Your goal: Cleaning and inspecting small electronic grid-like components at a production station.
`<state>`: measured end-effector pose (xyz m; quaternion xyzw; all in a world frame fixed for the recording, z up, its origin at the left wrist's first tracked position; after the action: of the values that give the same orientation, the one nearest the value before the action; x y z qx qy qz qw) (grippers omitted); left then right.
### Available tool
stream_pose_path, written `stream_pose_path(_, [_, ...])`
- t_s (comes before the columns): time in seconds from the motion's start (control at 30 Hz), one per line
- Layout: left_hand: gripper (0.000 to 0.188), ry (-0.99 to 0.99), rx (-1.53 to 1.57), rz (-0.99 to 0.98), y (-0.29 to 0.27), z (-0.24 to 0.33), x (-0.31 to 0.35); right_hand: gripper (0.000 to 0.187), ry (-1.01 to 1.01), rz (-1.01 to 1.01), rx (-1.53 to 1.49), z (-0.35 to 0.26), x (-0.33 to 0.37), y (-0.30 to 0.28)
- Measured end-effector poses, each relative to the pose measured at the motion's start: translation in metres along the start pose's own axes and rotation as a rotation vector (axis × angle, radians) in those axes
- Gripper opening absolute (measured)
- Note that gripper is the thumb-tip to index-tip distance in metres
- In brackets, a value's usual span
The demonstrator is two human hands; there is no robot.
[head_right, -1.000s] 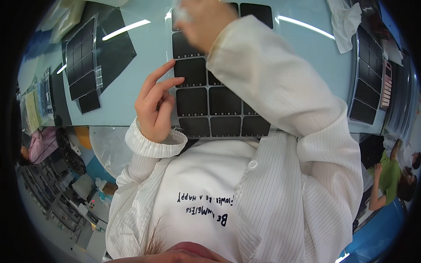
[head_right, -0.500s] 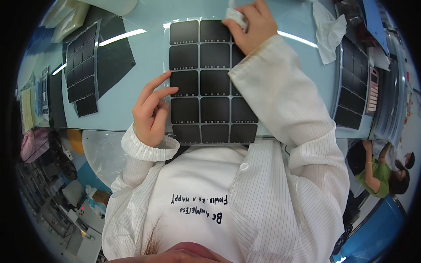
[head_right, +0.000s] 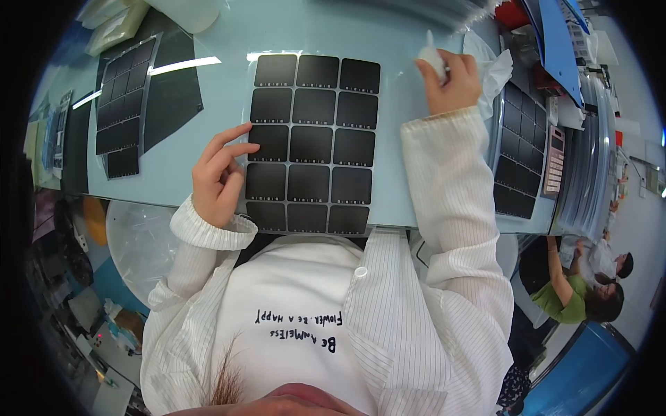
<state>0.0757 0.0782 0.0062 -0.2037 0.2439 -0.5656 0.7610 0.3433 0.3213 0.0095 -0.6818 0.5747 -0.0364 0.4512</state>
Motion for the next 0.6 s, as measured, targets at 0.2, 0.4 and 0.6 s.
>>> stream_pose_path(0.2, [0.035,0.010,0.024,-0.015,0.002,-0.001,0.001,0.047,0.089,0.111,-0.056,-0.013,0.025,-0.041])
stream_pose_path(0.4, [0.036,-0.005,-0.020,0.008,0.003,0.002,0.007,0.029,0.539,-0.808,-0.969,-0.055,0.126,-0.070])
stream_pose_path(0.6, [0.038,0.014,-0.030,0.048,0.005,-0.001,0.009,0.044,0.843,-1.162,-0.842,-0.098,0.217,-0.022])
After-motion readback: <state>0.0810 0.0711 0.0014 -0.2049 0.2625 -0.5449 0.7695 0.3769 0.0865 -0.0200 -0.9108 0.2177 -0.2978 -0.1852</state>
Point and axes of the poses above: each hand's wrist, its own x-axis away from the middle knuckle, its own y-axis out of the palm, z = x × y, the point moved 2 cm from there along -x, towards the middle knuckle, and after that the axes turned 9 degrees about -x, right-handed, at the moved point
